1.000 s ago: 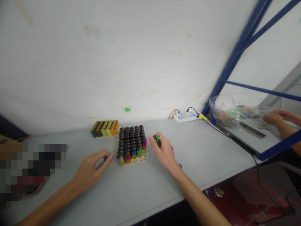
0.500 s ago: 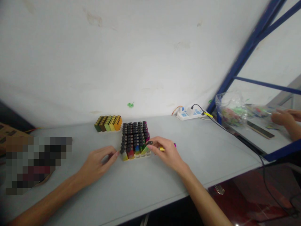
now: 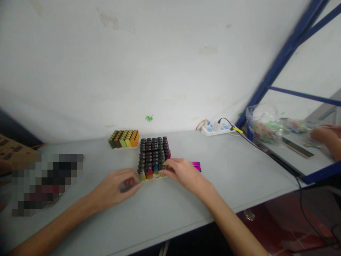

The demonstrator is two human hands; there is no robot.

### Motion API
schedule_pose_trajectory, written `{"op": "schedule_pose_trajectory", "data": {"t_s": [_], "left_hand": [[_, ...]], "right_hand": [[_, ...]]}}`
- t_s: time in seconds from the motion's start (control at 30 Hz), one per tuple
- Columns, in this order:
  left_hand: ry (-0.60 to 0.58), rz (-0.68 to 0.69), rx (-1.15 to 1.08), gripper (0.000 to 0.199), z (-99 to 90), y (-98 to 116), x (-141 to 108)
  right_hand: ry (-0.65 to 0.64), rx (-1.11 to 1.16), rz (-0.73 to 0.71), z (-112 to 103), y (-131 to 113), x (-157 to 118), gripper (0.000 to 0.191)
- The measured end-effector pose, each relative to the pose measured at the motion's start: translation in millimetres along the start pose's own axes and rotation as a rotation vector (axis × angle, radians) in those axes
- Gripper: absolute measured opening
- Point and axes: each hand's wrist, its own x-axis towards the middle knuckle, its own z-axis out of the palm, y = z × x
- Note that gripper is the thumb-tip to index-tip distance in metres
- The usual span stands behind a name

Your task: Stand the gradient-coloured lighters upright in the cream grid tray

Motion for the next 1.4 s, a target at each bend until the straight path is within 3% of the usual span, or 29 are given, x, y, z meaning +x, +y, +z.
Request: {"op": "schedule_pose_trajectory", "data": {"t_s": [0.17, 0.37, 0.47, 0.6, 0.7, 0.9, 1.1, 1.27, 1.4], "left_hand": [[-0.028, -0.016, 0.005, 0.03, 4.4, -5, 1], [-0.041, -0.036, -0.005, 0.036, 10.5, -10, 2], [-0.03, -0.038, -0.013, 0.037, 11.9, -10, 3], [-0.031, -0.065, -0.011, 0.04, 12.0, -9, 4], [-0.04, -0.085, -0.01, 0.04, 11.5, -9, 5], [-0.063, -0.117, -0.003, 0.039, 9.9, -9, 7], [-0.07, -0.13, -0.002, 0.039, 8.6, -6, 7], [-0.064, -0.112, -0.007, 0.037, 9.3, -7, 6], [-0.055, -0.1, 0.0, 0.037, 10.4, -9, 5]], "right_hand": [[-0.067, -0.059, 0.124, -4, -6, -6, 0.026], [0.043, -0.001, 0.13, -30, 28, -48, 0.025], [0.025, -0.028, 0.148, -38, 44, -76, 0.024], [-0.046, 0.008, 0.186, -30, 51, -104, 0.028], [-0.024, 0.04, 0.211, -22, 51, -112, 0.022], [0.081, 0.168, 0.265, -21, 47, -101, 0.019], [0.224, 0.679, 0.441, -11, 27, -76, 0.041], [0.304, 0.625, 0.501, -9, 13, -55, 0.045], [0.34, 0.719, 0.515, -8, 12, -45, 0.046]]}}
